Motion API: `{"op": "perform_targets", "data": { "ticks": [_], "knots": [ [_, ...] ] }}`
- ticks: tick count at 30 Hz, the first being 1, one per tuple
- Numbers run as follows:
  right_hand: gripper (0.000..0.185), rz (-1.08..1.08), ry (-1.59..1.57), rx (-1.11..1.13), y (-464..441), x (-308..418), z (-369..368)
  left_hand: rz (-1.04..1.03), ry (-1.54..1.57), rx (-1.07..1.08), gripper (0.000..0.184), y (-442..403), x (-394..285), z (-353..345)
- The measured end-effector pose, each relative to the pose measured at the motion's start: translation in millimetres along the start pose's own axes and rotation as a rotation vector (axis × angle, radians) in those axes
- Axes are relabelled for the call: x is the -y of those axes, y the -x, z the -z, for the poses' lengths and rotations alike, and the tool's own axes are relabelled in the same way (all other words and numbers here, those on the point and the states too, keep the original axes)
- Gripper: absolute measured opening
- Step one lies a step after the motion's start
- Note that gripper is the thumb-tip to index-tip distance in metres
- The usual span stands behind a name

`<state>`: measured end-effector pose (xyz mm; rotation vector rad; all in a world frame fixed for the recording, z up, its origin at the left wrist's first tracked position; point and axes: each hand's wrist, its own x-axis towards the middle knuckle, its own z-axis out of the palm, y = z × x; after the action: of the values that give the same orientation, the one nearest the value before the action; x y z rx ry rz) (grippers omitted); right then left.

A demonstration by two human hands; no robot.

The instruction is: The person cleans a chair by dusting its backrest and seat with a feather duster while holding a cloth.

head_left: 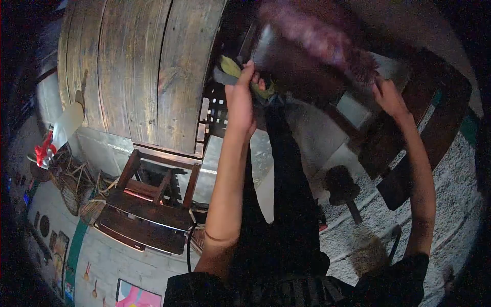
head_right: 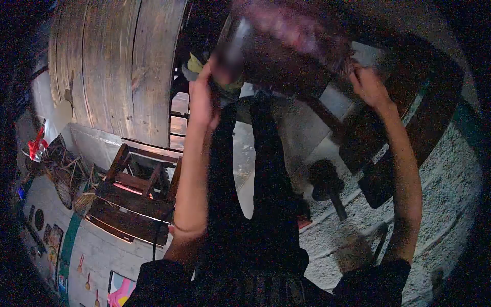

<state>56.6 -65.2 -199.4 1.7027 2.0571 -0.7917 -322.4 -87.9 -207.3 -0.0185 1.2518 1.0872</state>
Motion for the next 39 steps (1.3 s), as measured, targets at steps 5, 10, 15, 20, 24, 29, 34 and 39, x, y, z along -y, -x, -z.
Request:
{"op": "perform_targets", "data": {
  "ticks": [5, 10, 15, 20, 24, 29, 34, 39],
  "knots": [
    [0.031, -0.053, -0.186, -0.173, -25.1, -16.6, -35.4, -0.031, -0.039, 0.001, 0.015, -16.8, 3.5, -22.3],
    [0.036, -0.027, -0.492, -0.233, -30.3, 5.2, -53.9, -0.036, -0.012, 0.103, 0.014, -38.3, 0.8, -40.4],
    [0.04, -0.312, -0.595, -0.424, -7.4, 71.8, -155.6, -0.058, -0.024, 0.042, 0.012, -23.7, 7.9, -50.5],
    [0.038, -0.335, -0.895, -0.429, 41.7, 149.8, -218.7, 0.049, -0.111, 0.068, 0.019, -7.6, 29.8, -18.2],
    [0.032, -0.517, -0.812, -0.511, 70.0, 188.7, -305.4, 0.049, -0.164, 0.086, 0.02, -1.7, 41.4, 6.6],
    [0.037, -0.603, -1.178, -0.308, 78.6, 234.1, -299.6, 0.119, -0.184, 0.062, 0.016, -5.1, 46.9, 30.2],
    [0.035, -0.748, -1.006, -0.561, 75.6, 275.3, -319.6, 0.087, -0.286, 0.055, 0.015, -5.5, 44.1, 27.5],
    [0.032, -0.713, -1.014, -0.24, 79.4, 300.7, -326.0, 0.203, -0.239, 0.243, 0.014, -4.2, 34.8, 25.0]
  ]
}}
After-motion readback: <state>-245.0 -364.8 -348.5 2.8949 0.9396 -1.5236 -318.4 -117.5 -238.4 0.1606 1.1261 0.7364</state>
